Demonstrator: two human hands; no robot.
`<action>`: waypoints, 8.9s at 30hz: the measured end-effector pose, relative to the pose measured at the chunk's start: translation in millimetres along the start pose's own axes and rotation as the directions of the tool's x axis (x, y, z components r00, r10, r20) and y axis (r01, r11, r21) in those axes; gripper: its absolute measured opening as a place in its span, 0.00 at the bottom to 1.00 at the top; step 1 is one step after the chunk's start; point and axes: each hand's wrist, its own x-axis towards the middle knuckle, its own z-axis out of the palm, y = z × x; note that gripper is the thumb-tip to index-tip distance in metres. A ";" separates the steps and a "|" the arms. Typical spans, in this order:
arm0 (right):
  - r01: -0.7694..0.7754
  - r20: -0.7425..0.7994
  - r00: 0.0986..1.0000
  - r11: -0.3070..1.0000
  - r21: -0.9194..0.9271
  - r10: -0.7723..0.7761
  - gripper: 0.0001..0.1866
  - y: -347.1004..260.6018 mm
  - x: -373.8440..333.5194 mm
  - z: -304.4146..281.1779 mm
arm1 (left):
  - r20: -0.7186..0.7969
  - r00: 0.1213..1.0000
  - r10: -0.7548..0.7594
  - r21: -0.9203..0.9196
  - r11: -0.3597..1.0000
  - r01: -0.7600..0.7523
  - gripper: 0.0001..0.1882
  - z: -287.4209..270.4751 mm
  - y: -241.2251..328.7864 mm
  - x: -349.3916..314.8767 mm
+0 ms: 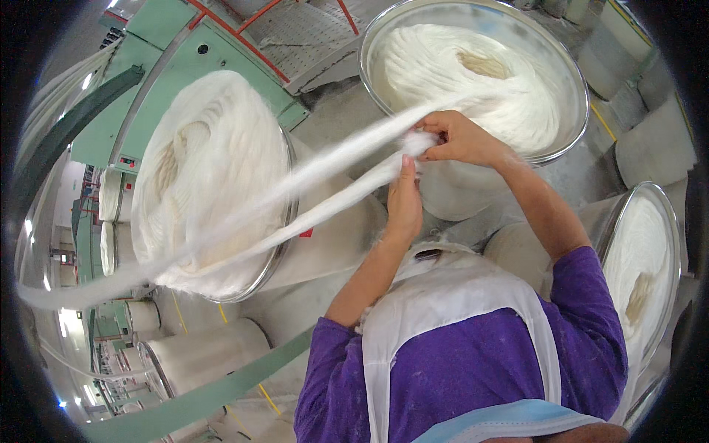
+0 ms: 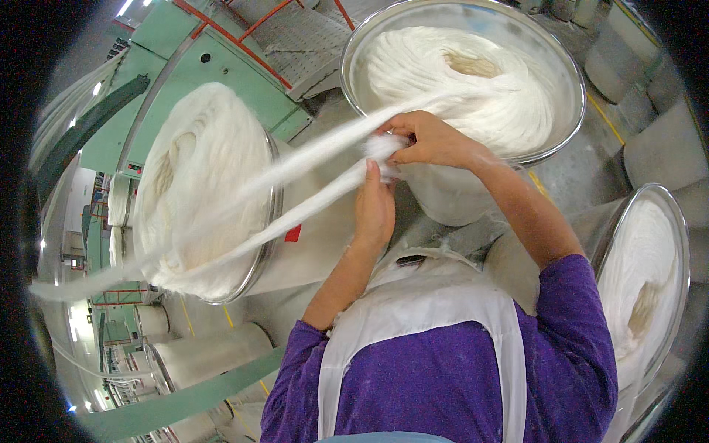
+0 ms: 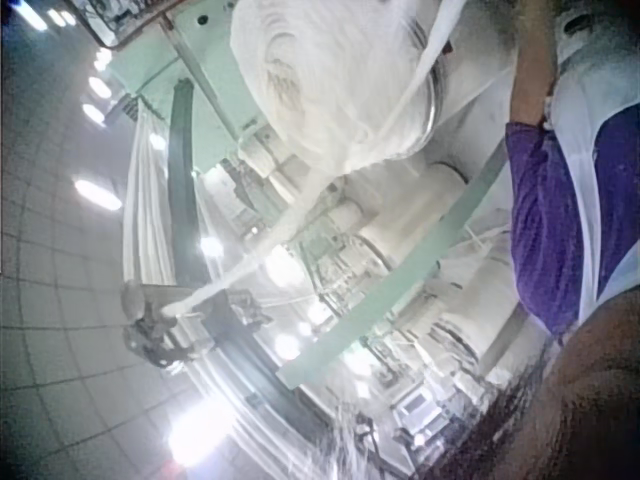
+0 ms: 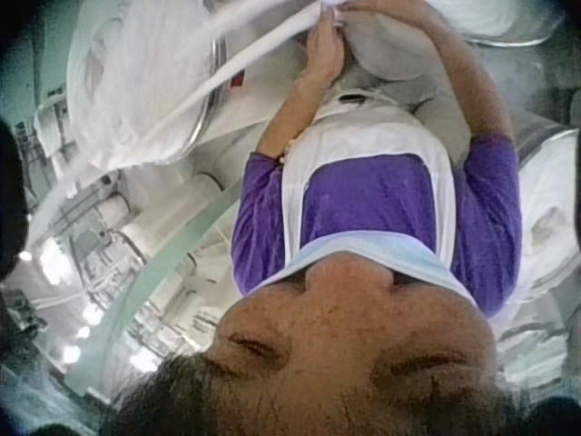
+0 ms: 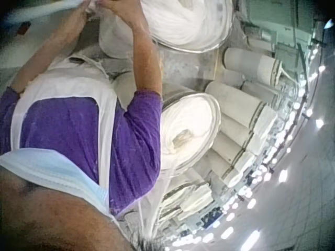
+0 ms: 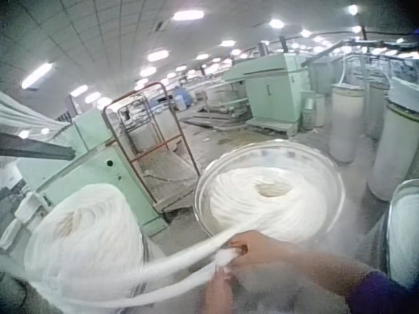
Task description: The person handles large white textile roving in a factory setting. They pull strands from a large spool, use a wooden stick to guide the material, and place it into a metal container. The person also moves and stacks large spools of roving.
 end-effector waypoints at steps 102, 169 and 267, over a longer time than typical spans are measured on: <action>0.276 0.298 0.953 0.561 -0.780 -0.054 0.12 -138.5 40.3 17.8 | 0.429 0.895 0.118 0.201 0.954 -0.223 0.16 -2.1 -10.4 57.0; 0.114 -0.074 0.980 0.828 -0.549 -0.184 0.12 -124.7 -4.9 -11.4 | 0.508 0.839 0.196 -0.092 0.981 -0.173 0.03 44.8 2.2 53.9; -0.554 -0.476 0.806 0.731 -0.398 0.352 0.16 124.9 -226.3 242.5 | 0.472 0.459 -0.753 0.851 0.525 -0.014 0.21 -211.3 -156.4 -49.6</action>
